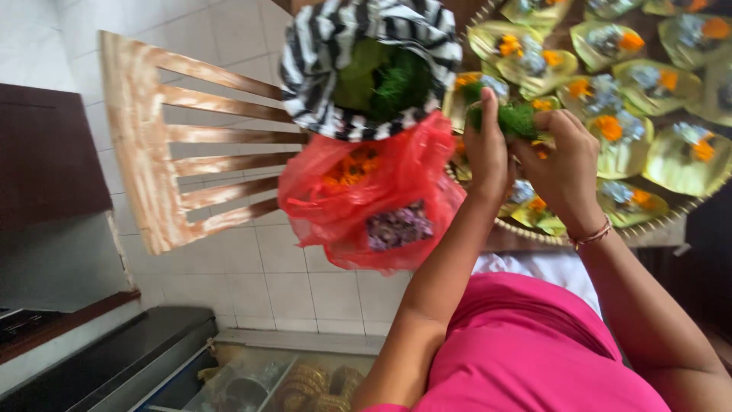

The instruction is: Assembling traditional Balinese flower offerings (canang sari) on a woven tray.

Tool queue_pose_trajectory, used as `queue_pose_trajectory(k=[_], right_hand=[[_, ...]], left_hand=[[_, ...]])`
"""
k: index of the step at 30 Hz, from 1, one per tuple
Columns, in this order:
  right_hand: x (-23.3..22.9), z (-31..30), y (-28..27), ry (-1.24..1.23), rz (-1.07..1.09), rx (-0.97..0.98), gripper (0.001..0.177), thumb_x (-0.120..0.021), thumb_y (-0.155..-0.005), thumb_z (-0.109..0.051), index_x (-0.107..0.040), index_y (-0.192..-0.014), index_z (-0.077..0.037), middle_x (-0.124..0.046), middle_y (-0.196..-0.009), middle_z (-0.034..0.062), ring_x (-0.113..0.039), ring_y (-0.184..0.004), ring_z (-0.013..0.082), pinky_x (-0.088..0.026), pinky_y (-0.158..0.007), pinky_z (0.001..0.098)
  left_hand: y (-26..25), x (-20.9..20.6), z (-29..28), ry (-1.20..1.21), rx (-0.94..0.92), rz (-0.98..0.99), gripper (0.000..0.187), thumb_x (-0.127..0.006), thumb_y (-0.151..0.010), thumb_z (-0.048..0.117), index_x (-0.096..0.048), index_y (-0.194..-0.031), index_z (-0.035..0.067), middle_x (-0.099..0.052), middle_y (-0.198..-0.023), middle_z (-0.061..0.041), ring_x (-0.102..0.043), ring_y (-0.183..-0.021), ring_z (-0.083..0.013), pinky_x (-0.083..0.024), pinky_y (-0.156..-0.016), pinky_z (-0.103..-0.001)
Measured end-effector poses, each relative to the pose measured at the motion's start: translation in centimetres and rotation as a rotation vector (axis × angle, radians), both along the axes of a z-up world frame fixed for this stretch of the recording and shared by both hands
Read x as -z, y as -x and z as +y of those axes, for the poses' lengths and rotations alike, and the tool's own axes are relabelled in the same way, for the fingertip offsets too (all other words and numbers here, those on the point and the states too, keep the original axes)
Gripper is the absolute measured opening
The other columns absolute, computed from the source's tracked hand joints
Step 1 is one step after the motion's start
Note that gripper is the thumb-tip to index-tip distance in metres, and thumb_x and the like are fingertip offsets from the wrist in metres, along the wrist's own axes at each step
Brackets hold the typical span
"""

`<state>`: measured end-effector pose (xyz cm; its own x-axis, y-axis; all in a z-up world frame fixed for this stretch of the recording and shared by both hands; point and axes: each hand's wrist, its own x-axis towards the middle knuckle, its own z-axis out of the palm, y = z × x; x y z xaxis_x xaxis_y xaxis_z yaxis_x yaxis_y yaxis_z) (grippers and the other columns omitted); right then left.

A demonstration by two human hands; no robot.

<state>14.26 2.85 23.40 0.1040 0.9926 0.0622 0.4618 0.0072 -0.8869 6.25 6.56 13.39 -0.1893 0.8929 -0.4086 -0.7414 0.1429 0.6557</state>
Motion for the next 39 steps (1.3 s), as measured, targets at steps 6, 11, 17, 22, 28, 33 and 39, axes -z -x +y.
queue_pose_trajectory(k=[6,11,17,22,28,33,39], right_hand=[[-1.2,-1.0,-5.2,-0.010,-0.173,-0.104,0.031,-0.081,-0.091,-0.004,-0.073,-0.120,0.000,-0.074,-0.110,0.0174,-0.073,-0.086,0.0236,-0.057,-0.073,0.0334],[1.5,-2.4,-7.1,-0.010,-0.168,-0.161,0.017,-0.075,-0.097,-0.002,-0.079,-0.113,-0.004,-0.076,-0.103,0.0152,-0.074,-0.085,0.0241,-0.057,-0.074,0.0338],[4.0,-4.2,-7.8,-0.029,-0.212,-0.192,0.015,-0.074,-0.095,0.002,-0.079,-0.108,-0.004,-0.075,-0.100,0.0151,-0.073,-0.083,0.0261,-0.057,-0.073,0.0347],[4.0,-4.1,-8.6,0.044,-0.152,-0.228,0.022,-0.074,-0.093,0.001,-0.082,-0.112,-0.008,-0.075,-0.096,0.0137,-0.073,-0.078,0.0218,-0.055,-0.068,0.0329],[14.0,-3.0,-8.9,0.363,-0.061,-0.430,0.024,-0.080,-0.088,-0.009,-0.079,-0.112,-0.013,-0.075,-0.090,0.0103,-0.071,-0.072,0.0192,-0.054,-0.063,0.0342],[20.1,-3.7,-6.6,0.382,-0.289,-0.554,0.025,-0.086,-0.081,-0.017,-0.081,-0.105,-0.017,-0.076,-0.095,0.0118,-0.073,-0.082,0.0300,-0.057,-0.075,0.0424],[18.9,-3.9,-5.9,0.201,-0.478,-0.466,0.031,-0.088,-0.077,-0.021,-0.075,-0.104,-0.012,-0.074,-0.102,0.0150,-0.071,-0.092,0.0342,-0.057,-0.076,0.0457]], left_hand=[[-4.5,0.5,-1.4,0.270,0.030,0.017,0.041,-0.057,-0.102,0.049,-0.061,-0.108,0.008,-0.060,-0.094,0.002,-0.057,-0.079,-0.0082,-0.048,-0.066,-0.027],[-6.6,6.3,-2.7,0.334,-0.008,0.009,0.046,-0.056,-0.108,0.053,-0.058,-0.103,0.006,-0.056,-0.088,0.002,-0.053,-0.075,-0.0091,-0.046,-0.061,-0.027],[-6.5,9.6,-4.2,0.411,-0.026,-0.064,0.045,-0.055,-0.106,0.052,-0.055,-0.089,0.011,-0.052,-0.074,0.001,-0.051,-0.062,-0.0126,-0.043,-0.051,-0.031],[-1.8,11.0,-4.5,0.424,-0.021,0.072,0.059,-0.044,-0.106,0.066,-0.047,-0.078,0.015,-0.046,-0.065,0.001,-0.043,-0.052,-0.0120,-0.037,-0.043,-0.029],[1.8,9.1,-3.4,0.199,-0.016,-0.148,0.047,-0.052,-0.102,0.061,-0.046,-0.083,0.019,-0.042,-0.067,0.007,-0.045,-0.060,-0.0094,-0.040,-0.051,-0.025],[2.1,6.3,-4.3,0.240,0.114,-0.065,0.051,-0.051,-0.099,0.066,-0.055,-0.087,0.016,-0.043,-0.059,0.007,-0.045,-0.049,-0.0076,-0.035,-0.042,-0.024],[1.5,5.7,-5.0,0.352,0.238,-0.080,0.061,-0.046,-0.093,0.077,-0.057,-0.100,0.017,-0.045,-0.057,0.006,-0.045,-0.046,-0.0067,-0.034,-0.039,-0.023]])
